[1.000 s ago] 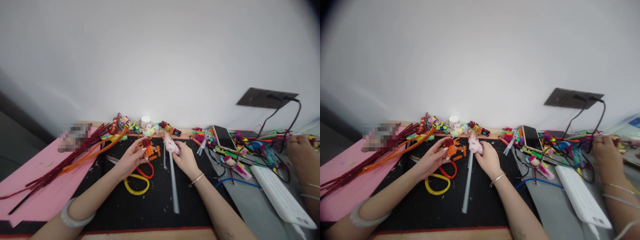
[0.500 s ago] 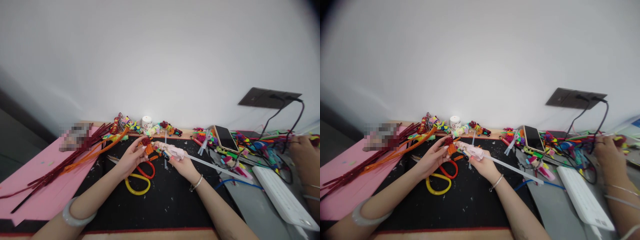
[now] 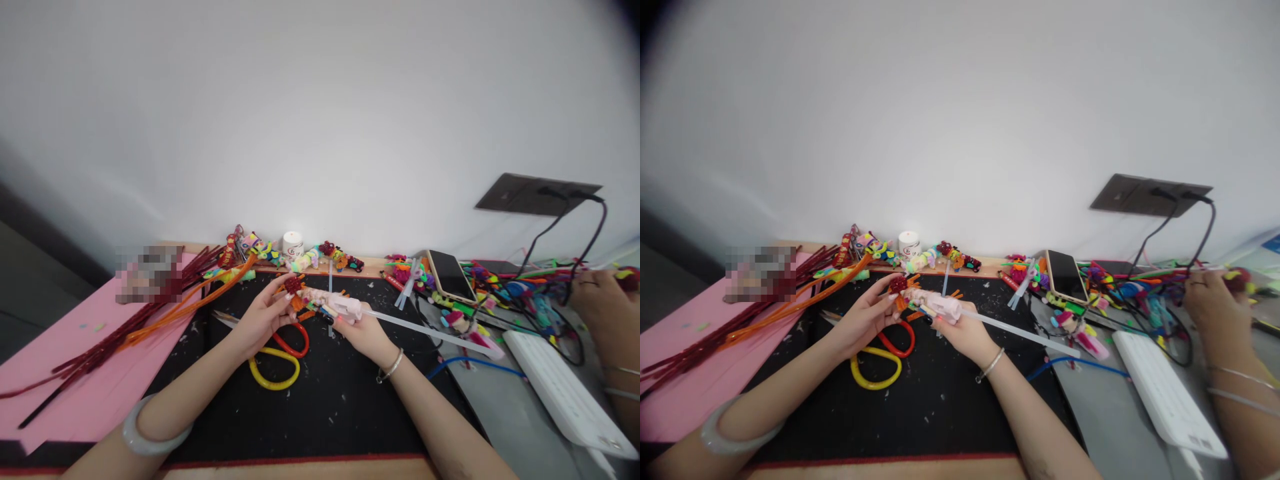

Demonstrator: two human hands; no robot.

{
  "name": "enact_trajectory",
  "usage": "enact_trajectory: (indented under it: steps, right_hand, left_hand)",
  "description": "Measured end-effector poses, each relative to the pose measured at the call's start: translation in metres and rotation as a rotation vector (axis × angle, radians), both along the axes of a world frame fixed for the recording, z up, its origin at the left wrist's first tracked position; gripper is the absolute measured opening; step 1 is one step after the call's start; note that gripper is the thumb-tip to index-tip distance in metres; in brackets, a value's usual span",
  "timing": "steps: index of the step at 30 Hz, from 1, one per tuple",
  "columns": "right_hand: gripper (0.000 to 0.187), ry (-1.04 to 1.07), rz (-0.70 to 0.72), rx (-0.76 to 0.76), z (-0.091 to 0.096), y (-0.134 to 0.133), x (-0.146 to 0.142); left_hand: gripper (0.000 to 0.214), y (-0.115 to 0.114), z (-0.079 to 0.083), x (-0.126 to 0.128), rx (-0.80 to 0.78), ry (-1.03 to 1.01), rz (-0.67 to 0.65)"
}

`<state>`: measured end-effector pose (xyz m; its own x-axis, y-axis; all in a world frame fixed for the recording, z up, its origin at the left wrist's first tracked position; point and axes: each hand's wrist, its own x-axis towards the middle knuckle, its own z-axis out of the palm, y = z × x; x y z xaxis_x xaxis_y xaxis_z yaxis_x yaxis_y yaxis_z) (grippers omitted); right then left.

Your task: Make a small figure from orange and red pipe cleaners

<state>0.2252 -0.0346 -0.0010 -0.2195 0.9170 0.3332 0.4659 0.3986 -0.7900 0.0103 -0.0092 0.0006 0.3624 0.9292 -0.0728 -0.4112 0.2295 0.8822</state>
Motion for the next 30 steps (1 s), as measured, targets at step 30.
enact_trajectory:
  steps: [30]
  right_hand:
    - [0.019,-0.029,-0.002,-0.009,0.0000,0.0020,0.0012]
  left_hand:
    - [0.058,0.0000,0.0034,-0.0008,-0.020,0.020,0.021]
